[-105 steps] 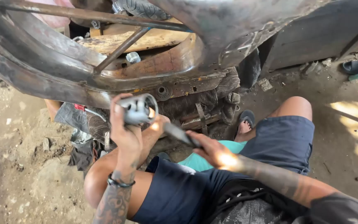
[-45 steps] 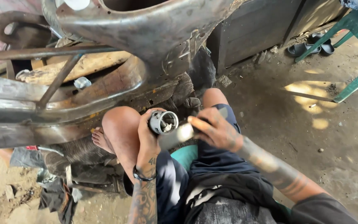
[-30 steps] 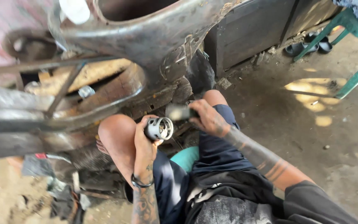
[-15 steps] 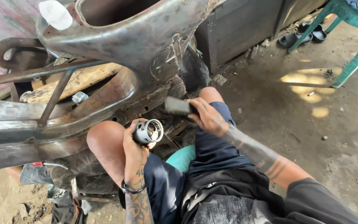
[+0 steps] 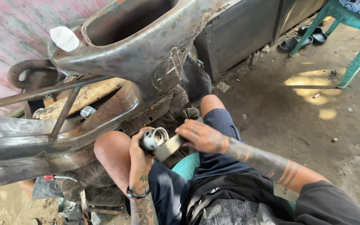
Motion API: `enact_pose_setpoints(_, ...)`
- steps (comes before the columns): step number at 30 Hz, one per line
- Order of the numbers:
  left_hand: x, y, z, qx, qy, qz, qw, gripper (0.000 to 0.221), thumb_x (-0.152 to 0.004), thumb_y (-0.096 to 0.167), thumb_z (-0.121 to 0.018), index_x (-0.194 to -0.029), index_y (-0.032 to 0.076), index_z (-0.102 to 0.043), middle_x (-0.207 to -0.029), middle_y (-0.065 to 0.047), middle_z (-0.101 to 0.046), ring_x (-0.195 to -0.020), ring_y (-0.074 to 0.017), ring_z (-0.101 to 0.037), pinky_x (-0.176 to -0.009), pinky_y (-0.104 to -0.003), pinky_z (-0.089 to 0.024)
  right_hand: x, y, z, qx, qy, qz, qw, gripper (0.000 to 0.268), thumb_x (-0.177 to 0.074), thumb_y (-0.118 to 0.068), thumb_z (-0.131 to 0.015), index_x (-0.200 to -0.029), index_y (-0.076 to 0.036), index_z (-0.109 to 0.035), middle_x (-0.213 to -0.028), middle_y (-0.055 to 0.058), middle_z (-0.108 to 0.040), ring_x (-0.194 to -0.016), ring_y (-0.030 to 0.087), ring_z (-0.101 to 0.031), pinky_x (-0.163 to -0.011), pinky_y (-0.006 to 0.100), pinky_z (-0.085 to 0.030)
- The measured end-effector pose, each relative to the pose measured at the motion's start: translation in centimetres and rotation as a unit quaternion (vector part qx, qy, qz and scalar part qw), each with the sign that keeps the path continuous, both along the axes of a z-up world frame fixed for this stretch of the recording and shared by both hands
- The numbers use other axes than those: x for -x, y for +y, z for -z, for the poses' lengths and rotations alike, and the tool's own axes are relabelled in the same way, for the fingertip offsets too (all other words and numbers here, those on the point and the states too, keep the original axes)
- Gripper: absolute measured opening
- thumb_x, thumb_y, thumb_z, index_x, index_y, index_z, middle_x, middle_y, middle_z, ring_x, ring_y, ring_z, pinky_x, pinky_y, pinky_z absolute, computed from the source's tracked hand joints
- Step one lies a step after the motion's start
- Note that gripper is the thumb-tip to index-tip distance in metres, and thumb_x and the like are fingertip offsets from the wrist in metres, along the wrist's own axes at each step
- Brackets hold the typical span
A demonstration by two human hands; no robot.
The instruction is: Filing and smoothing the surface of a motorcycle piston using a hand file while sitting in a workshop.
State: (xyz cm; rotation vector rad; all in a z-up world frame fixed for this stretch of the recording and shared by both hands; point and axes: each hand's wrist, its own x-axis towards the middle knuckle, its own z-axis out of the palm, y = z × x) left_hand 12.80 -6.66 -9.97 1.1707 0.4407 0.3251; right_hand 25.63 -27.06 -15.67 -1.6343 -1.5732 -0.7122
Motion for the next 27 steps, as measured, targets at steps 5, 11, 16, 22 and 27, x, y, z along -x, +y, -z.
enact_pose_setpoints(5, 0.6, -0.1, -0.9, 0.051, -0.001, -0.009, 0.999, 0.035, -0.094, 0.036, -0.048, -0.104, 0.008, -0.065, -0.062, -0.012, -0.058, -0.042, -0.0194, -0.044, -0.034, -0.027, -0.033, -5.4, -0.9, 4.1, 0.037, 0.125, 0.058, 0.990, 0.049, -0.100, -0.035, -0.064, -0.138, -0.005, -0.053, -0.116, 0.016, -0.063, -0.104, 0.037, -0.069, -0.089, 0.052, -0.060)
enact_pose_setpoints(11, 0.2, 0.4, 0.0, 0.092, -0.051, 0.036, 0.994, 0.036, -0.087, 0.033, -0.048, -0.107, 0.005, -0.061, -0.070, -0.014, -0.061, -0.046, -0.0191, -0.050, -0.035, -0.028, -0.037, -0.4, -1.2, -0.4, 0.010, 0.053, 0.008, 0.998, 0.049, -0.102, -0.042, -0.057, -0.134, -0.005, -0.060, -0.115, 0.014, -0.065, -0.104, 0.036, -0.070, -0.087, 0.048, -0.061)
enact_pose_setpoints(16, 1.6, 0.9, -0.6, 0.080, -0.071, 0.100, 0.989, 0.048, -0.081, 0.034, -0.048, -0.114, 0.001, -0.054, -0.073, -0.017, -0.060, -0.049, -0.0228, -0.053, -0.038, -0.033, -0.039, -4.7, -1.0, 4.1, 0.104, 0.198, 0.124, 0.967, 0.049, -0.100, -0.036, -0.063, -0.137, -0.004, -0.054, -0.112, 0.018, -0.066, -0.101, 0.039, -0.070, -0.081, 0.054, -0.061)
enact_pose_setpoints(22, 1.9, -2.2, -3.0, -0.002, -0.070, 0.045, 0.997, 0.040, -0.074, 0.025, -0.048, -0.105, 0.001, -0.058, -0.070, -0.015, -0.056, -0.052, -0.0196, -0.049, -0.041, -0.031, -0.040, 0.7, -2.8, -2.3, -0.013, 0.039, -0.033, 0.999, 0.050, -0.101, -0.042, -0.060, -0.127, 0.001, -0.063, -0.111, 0.021, -0.067, -0.101, 0.043, -0.069, -0.082, 0.049, -0.062)
enact_pose_setpoints(27, 4.9, -7.0, -4.1, 0.011, -0.113, 0.071, 0.991, 0.041, -0.075, 0.027, -0.056, -0.107, 0.001, -0.058, -0.102, -0.014, -0.063, -0.077, -0.0259, -0.066, -0.054, -0.037, -0.055, -3.0, -6.7, -3.3, 0.340, 0.377, 0.145, 0.849, 0.045, -0.091, -0.029, -0.066, -0.135, -0.023, -0.054, -0.134, 0.004, -0.063, -0.121, 0.027, -0.062, -0.104, 0.046, -0.048)
